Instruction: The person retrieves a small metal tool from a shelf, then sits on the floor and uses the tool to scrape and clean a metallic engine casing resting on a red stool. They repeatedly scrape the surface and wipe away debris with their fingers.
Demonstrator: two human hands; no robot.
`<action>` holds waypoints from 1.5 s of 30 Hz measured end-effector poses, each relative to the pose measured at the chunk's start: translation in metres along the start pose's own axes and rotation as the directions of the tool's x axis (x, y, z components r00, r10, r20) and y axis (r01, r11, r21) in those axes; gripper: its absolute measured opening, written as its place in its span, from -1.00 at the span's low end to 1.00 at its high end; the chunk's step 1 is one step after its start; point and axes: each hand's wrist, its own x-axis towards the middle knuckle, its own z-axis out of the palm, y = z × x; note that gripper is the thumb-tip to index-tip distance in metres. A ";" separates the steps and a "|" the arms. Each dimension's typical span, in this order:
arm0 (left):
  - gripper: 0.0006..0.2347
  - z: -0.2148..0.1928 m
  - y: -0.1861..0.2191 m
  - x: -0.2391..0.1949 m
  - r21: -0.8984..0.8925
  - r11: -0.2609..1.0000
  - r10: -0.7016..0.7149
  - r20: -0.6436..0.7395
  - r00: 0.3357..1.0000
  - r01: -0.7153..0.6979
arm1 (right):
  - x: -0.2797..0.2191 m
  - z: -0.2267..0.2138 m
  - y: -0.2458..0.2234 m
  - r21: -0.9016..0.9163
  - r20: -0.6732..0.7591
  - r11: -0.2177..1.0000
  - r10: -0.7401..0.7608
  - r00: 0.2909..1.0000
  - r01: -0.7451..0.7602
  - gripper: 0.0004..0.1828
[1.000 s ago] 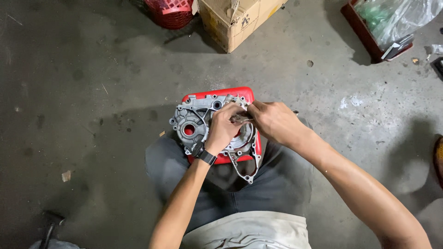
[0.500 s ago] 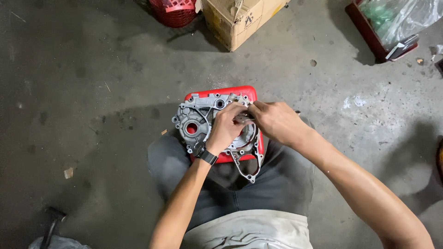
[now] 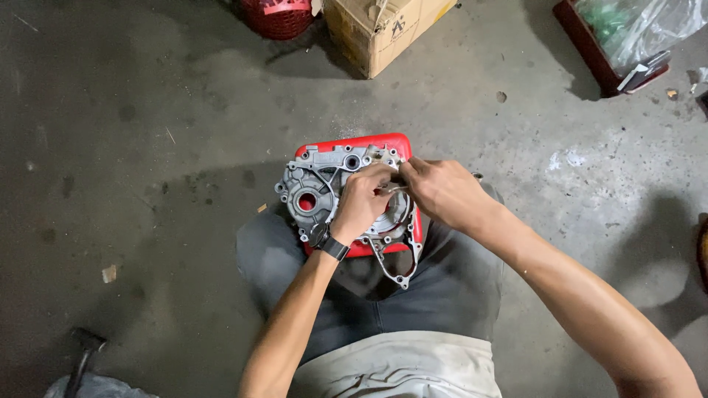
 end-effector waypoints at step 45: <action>-0.54 -0.116 -0.081 -0.025 0.231 0.848 -0.431 -0.225 0.874 0.478 | 0.013 -0.005 -0.016 -0.264 0.214 0.964 0.036 0.976 0.023 -0.76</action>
